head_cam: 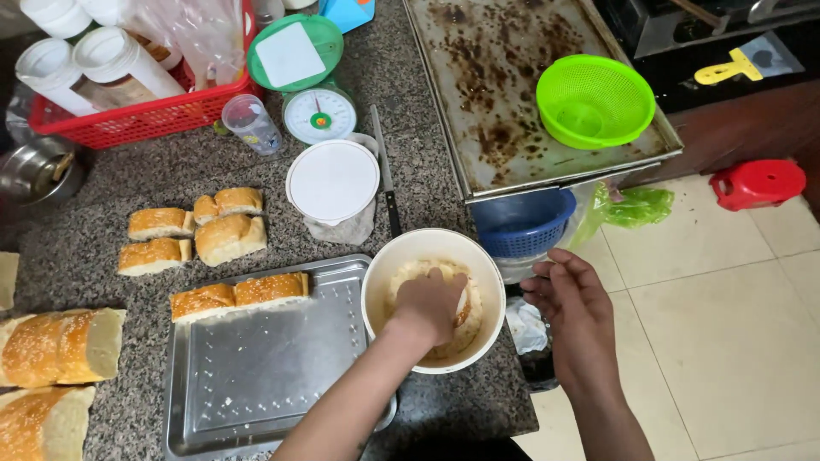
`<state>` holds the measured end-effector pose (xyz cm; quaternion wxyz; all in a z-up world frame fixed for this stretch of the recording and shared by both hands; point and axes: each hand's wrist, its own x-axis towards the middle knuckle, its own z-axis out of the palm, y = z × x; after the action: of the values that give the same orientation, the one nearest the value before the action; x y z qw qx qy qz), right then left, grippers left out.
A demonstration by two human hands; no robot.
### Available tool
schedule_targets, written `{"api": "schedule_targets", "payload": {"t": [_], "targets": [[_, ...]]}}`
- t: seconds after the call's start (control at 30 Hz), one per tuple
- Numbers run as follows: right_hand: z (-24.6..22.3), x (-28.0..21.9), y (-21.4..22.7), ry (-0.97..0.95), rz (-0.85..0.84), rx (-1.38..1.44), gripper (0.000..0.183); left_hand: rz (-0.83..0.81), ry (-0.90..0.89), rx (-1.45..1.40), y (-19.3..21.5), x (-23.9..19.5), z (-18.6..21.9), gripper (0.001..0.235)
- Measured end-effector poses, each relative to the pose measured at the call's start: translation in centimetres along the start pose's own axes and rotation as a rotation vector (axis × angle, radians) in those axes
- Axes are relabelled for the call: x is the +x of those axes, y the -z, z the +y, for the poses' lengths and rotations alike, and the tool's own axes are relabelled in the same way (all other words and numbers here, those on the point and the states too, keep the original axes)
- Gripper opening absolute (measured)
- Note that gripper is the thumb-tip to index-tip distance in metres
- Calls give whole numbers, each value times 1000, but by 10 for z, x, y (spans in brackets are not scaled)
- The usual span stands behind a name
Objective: The person takes sliced bread rolls from a countertop, opens them, and spreads a creamy substance from a white bowl onto the inner surfaces using their fingers. The prepared rolls are then placed onto a metal tray.
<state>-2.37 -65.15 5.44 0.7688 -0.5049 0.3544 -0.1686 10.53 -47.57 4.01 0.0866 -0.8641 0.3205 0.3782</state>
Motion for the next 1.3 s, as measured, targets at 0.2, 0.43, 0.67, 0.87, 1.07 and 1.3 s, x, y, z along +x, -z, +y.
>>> {"api": "schedule_targets", "payload": {"t": [0.2, 0.43, 0.67, 0.87, 1.07, 1.3], "targets": [[8, 10, 2, -7, -16, -8, 28, 89, 37, -132, 36, -43, 4, 104], [-1, 9, 0, 64, 7, -72, 26, 129, 2, -167, 52, -97, -21, 94], [-15, -7, -33, 324, -360, -397, 23, 474, -622, -1563, -8, -108, -99, 112], [-42, -36, -65, 666, -613, -745, 25, 408, -768, -2009, -26, -99, -97, 119], [-28, -33, -66, 755, -688, -854, 29, 384, -805, -1953, -29, -102, -95, 117], [-33, -31, -60, 723, -357, -605, 7, 401, -730, -1929, -37, -109, -102, 119]]}}
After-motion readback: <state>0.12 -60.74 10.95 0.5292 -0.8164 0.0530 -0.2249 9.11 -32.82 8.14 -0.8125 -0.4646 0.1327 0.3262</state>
